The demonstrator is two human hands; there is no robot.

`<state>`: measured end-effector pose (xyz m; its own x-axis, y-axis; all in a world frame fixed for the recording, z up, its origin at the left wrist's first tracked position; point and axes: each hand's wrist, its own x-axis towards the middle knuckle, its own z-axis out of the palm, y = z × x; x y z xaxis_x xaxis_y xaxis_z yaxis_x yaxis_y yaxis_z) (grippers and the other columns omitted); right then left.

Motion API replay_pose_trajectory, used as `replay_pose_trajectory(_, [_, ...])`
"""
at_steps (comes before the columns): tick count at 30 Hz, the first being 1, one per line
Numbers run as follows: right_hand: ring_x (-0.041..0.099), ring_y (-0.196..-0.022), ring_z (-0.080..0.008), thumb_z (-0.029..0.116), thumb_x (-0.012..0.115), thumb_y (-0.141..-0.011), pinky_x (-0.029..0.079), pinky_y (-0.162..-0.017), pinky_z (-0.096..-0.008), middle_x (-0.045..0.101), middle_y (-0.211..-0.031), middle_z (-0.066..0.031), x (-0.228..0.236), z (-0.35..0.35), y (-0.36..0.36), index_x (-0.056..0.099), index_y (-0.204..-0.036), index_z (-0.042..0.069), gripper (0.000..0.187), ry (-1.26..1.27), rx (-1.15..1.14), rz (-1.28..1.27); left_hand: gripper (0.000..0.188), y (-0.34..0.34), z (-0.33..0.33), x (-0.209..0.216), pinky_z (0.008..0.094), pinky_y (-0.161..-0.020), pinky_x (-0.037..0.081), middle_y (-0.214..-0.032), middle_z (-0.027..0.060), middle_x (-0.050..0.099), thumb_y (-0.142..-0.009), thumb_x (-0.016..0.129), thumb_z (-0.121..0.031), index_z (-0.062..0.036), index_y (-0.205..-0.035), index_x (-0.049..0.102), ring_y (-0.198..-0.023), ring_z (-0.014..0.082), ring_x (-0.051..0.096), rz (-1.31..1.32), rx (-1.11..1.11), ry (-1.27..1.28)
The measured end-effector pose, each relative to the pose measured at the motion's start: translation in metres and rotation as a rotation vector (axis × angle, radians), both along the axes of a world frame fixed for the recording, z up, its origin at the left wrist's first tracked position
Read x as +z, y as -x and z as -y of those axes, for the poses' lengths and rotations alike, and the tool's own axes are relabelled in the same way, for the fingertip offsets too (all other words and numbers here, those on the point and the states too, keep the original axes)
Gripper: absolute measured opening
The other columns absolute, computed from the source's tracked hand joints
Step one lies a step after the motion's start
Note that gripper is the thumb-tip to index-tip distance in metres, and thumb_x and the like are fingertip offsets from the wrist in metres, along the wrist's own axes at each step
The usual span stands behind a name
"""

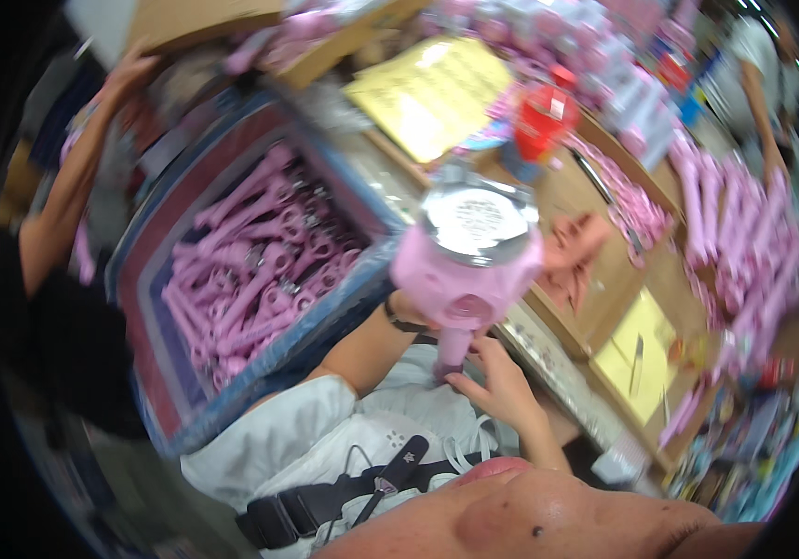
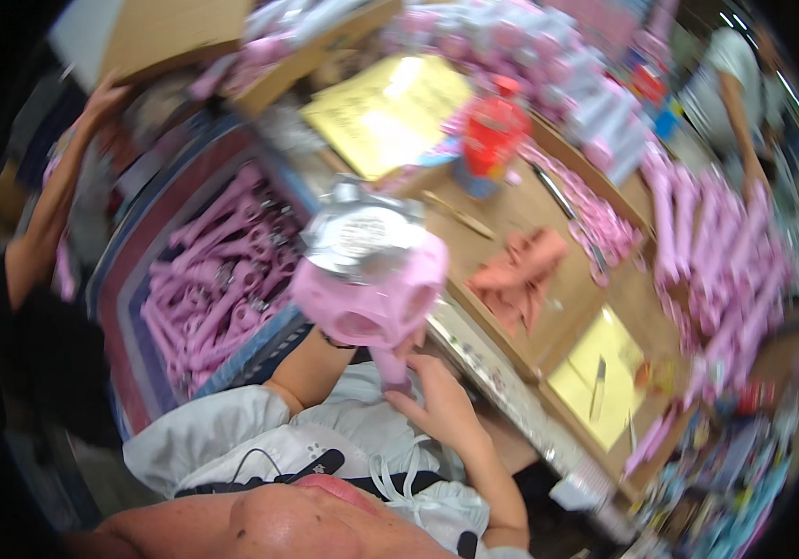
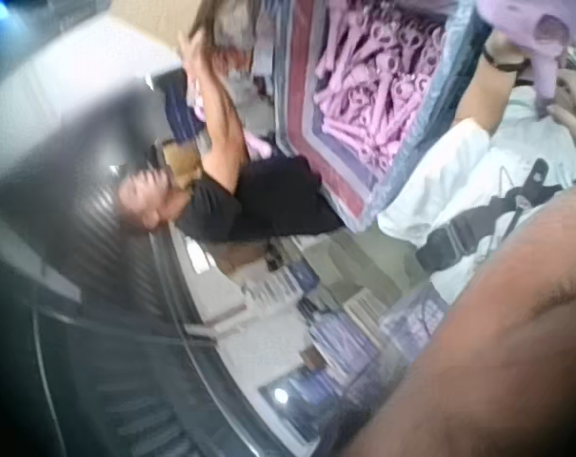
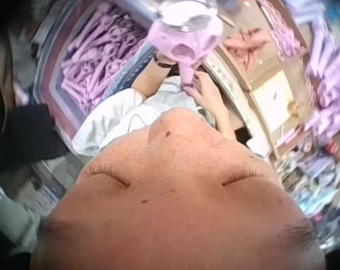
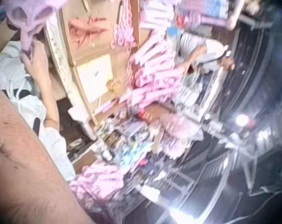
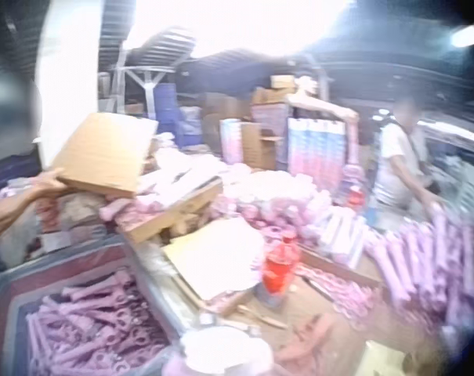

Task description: The person assembles pink light sticks by inserting a small metal piece into the top of each stick, wiping the surface with a cloth, and placing the finished item on the table. The person repeats this process for multiple sticks, handling them one at a time.

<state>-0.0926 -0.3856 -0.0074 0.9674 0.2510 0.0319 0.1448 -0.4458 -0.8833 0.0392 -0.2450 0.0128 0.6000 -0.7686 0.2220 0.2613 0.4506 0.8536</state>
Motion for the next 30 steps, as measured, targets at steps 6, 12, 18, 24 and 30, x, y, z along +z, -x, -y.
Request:
replay_pose_trajectory(6, [0.058,-0.094,-0.0327,0.027,0.060,-0.083,0.046,-0.082,-0.0395,0.060,-0.097,-0.0165,0.010,0.047,0.019,0.057,-0.104,0.001,0.034,0.238,0.056,-0.047,0.051,-0.008,0.013,-0.009,0.0316,-0.052,0.050,-0.088,0.0192,0.062,-0.074,0.071,-0.031,0.0039,-0.105,0.052,-0.061,0.0237,0.062,-0.078,-0.086,-0.044])
replay_pose_trajectory(12, [0.059,-0.087,-0.0178,0.018,0.060,-0.086,0.048,-0.076,-0.0310,0.061,-0.093,-0.0070,0.048,0.152,0.051,0.059,-0.104,0.005,0.022,0.200,-0.595,-0.082,0.054,-0.012,0.006,-0.023,0.0313,-0.052,0.049,-0.088,0.0192,0.062,-0.073,0.072,-0.033,0.0041,-0.106,0.051,-0.061,0.0232,0.061,-0.097,-0.115,-0.065])
replay_pose_trajectory(18, [0.042,-0.113,-0.0230,0.018,0.078,-0.070,0.038,-0.094,-0.0316,0.037,-0.128,-0.0172,0.028,0.275,0.039,0.030,-0.127,-0.006,0.079,0.313,-1.572,0.739,0.057,-0.013,0.002,-0.038,0.0311,-0.052,0.049,-0.089,0.0191,0.061,-0.072,0.073,-0.035,0.0043,-0.106,0.051,-0.062,0.0227,0.061,-0.110,-0.143,-0.055])
replay_pose_trajectory(24, [0.043,-0.116,-0.0252,0.023,0.082,-0.063,0.036,-0.098,-0.0354,0.042,-0.126,-0.0179,0.008,0.288,0.029,0.031,-0.128,-0.005,0.087,0.068,-1.361,0.282,0.081,-0.012,0.000,-0.051,0.0292,-0.051,0.048,-0.093,0.0195,0.059,-0.061,0.079,-0.046,0.0070,-0.113,0.047,-0.063,0.0206,0.058,-0.133,-0.101,-0.148])
replay_pose_trajectory(30, [0.044,-0.117,-0.0263,0.028,0.082,-0.063,0.037,-0.098,-0.0361,0.042,-0.127,-0.0185,0.009,0.251,-0.017,0.030,-0.130,-0.001,0.090,0.072,-1.201,0.294,0.075,-0.014,0.004,-0.059,0.0286,-0.051,0.047,-0.093,0.0202,0.059,-0.066,0.076,-0.045,0.0067,-0.112,0.047,-0.062,0.0203,0.058,-0.136,-0.059,-0.187])
